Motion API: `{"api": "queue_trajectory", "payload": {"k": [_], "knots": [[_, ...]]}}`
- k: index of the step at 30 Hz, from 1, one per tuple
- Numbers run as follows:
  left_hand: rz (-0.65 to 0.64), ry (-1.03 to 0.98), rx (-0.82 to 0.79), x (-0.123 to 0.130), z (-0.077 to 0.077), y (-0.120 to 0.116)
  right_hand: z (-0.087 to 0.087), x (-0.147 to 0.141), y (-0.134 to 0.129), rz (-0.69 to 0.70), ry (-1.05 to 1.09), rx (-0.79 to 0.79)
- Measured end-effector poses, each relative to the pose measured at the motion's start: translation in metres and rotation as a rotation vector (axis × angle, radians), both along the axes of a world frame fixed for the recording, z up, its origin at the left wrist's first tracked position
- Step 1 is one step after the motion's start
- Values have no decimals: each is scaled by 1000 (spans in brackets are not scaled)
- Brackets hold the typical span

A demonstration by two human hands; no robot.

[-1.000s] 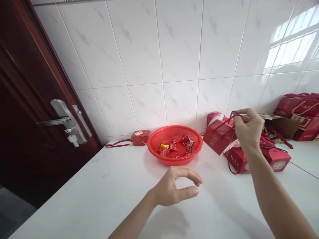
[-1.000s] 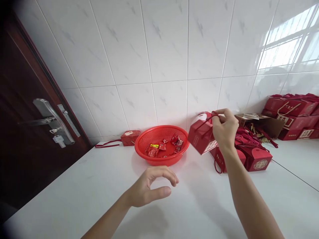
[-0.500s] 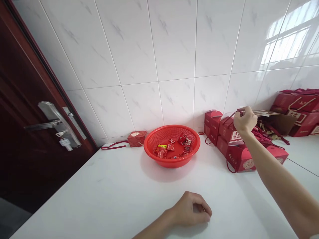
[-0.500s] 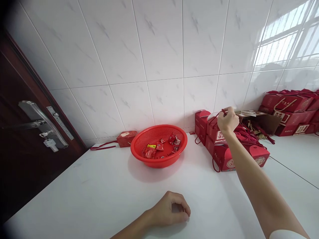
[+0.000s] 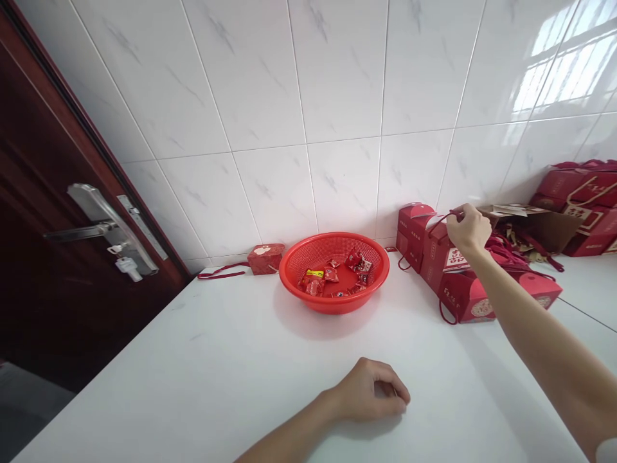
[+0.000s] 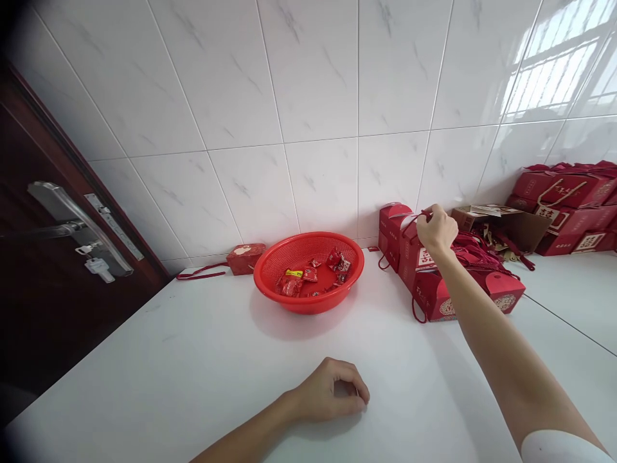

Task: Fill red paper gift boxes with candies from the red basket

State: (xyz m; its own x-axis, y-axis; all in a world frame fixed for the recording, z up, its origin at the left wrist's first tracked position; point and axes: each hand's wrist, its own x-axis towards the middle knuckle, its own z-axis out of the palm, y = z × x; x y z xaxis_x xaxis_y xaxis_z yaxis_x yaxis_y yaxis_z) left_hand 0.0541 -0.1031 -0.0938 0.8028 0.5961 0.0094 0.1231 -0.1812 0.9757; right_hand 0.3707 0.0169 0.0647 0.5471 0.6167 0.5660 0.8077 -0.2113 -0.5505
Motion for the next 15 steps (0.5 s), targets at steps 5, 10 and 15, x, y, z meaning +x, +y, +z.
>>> {"api": "queue_trajectory", "payload": {"k": [5, 10, 15], "knots": [[-3, 7, 6, -1, 1, -1, 11, -11, -14, -4, 3, -36], [-5, 14, 3, -1, 2, -1, 18, -13, -27, -16, -32, -111], [-2, 15, 3, 0, 4, -2, 12, -10, -33, 12, -18, -231]]}}
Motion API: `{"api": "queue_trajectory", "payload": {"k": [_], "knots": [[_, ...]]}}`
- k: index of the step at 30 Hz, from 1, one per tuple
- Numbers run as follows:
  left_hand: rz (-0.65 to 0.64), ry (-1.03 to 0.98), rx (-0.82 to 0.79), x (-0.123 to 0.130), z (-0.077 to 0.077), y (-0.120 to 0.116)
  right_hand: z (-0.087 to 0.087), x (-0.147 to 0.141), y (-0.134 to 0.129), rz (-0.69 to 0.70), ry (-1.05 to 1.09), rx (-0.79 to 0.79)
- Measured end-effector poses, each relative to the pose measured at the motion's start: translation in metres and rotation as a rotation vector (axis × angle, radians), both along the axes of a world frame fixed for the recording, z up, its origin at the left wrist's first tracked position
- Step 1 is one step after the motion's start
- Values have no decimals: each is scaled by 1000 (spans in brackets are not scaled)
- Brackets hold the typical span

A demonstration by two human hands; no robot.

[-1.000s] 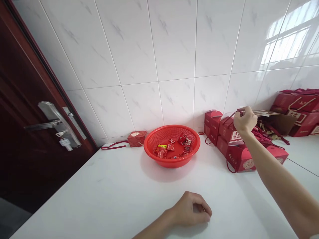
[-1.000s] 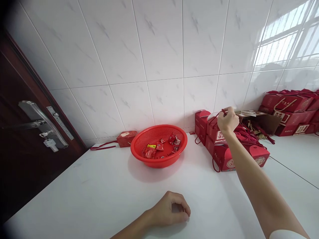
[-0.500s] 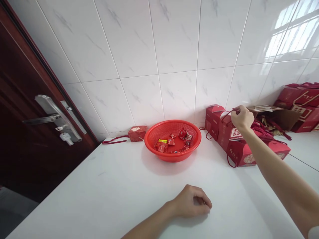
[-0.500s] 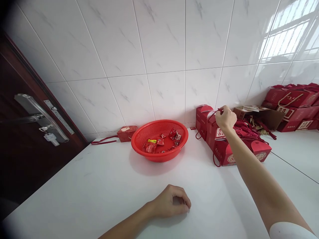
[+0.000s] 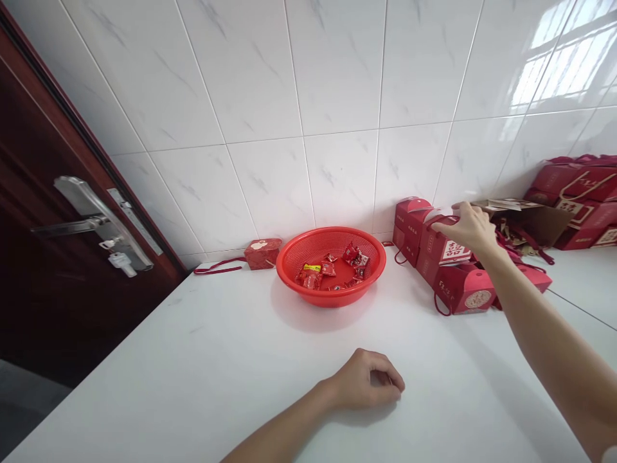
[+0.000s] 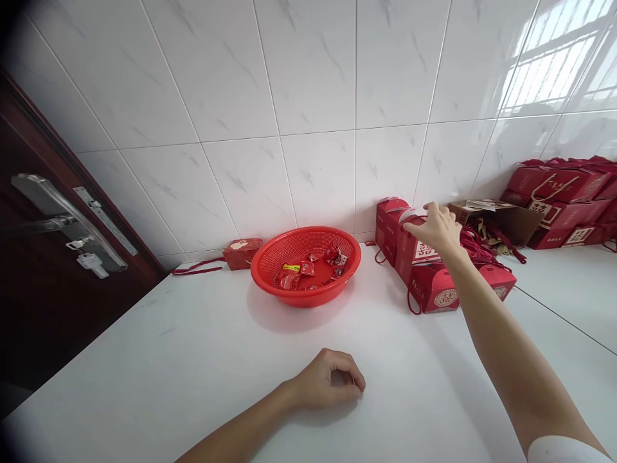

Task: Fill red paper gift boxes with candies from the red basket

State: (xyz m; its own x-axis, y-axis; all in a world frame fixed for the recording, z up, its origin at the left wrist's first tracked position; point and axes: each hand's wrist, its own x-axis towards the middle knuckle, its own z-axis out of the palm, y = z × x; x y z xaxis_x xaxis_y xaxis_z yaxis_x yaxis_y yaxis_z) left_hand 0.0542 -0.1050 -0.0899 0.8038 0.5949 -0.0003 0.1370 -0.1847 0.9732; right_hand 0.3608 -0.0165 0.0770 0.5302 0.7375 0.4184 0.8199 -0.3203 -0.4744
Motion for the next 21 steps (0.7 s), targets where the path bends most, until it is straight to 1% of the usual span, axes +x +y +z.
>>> {"api": "queue_trajectory", "payload": {"k": [4, 12, 18, 21], "knots": [[2, -1, -7, 0, 1, 0, -7, 2, -2, -22, 17, -30], [5, -1, 1, 0, 1, 0, -11, 3, 4, -42, -13, -56], [14, 11, 3, 0, 1, -1, -12, 1, -2, 91, -29, -24], [14, 12, 7, 0, 1, -1, -14, -1, -7, 136, -63, 38]]}}
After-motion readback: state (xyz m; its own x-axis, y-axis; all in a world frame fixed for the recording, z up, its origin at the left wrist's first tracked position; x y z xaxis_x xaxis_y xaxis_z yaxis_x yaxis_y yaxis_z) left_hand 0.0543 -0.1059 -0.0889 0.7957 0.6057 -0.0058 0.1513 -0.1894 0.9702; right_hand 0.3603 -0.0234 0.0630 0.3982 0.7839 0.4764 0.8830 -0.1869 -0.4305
